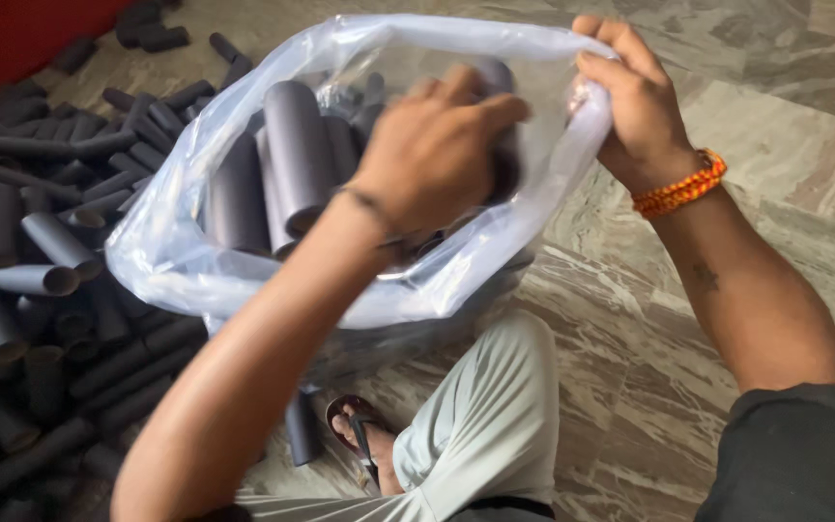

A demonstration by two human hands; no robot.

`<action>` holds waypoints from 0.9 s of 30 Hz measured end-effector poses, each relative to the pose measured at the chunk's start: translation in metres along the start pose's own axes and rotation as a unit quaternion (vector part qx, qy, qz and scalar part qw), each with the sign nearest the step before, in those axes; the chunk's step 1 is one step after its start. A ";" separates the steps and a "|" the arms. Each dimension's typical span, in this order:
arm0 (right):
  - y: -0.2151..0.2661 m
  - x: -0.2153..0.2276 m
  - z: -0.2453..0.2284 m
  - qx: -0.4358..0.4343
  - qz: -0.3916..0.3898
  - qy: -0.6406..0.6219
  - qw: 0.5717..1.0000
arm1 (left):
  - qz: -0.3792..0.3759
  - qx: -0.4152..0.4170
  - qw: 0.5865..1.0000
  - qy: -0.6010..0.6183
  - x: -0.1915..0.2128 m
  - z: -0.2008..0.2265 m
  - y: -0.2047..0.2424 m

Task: The person sits on the floor and repeatedly picks up bundles of grey cardboard cylinders from a large pile. They place the cylinders into a white plastic bag, arranging them in rows. The person continues this process, filling the bag with the cylinders.

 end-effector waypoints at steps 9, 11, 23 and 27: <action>0.019 -0.039 -0.022 -0.056 0.011 0.043 0.997 | -0.258 0.173 0.926 -0.215 -0.137 0.040 -0.102; 0.011 -0.038 -0.028 -0.050 -0.007 0.026 0.998 | -0.332 0.153 0.915 -0.171 -0.118 0.036 -0.106; 0.033 -0.170 -0.094 0.299 -0.150 0.693 0.638 | 0.046 0.140 0.989 0.012 0.079 -0.108 0.091; 0.020 -0.239 -0.026 0.253 -0.338 0.607 0.673 | -0.081 0.458 0.880 0.095 0.079 -0.166 0.208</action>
Point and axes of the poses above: each hand's wrist, its own y-axis away from the middle knuckle, its own x-axis out of the back of the hand, z = x × y, the point moved 3 cm from there along -y, towards the middle knuckle, and after that the axes turned 12 degrees about -z, right-handed, at the moved point
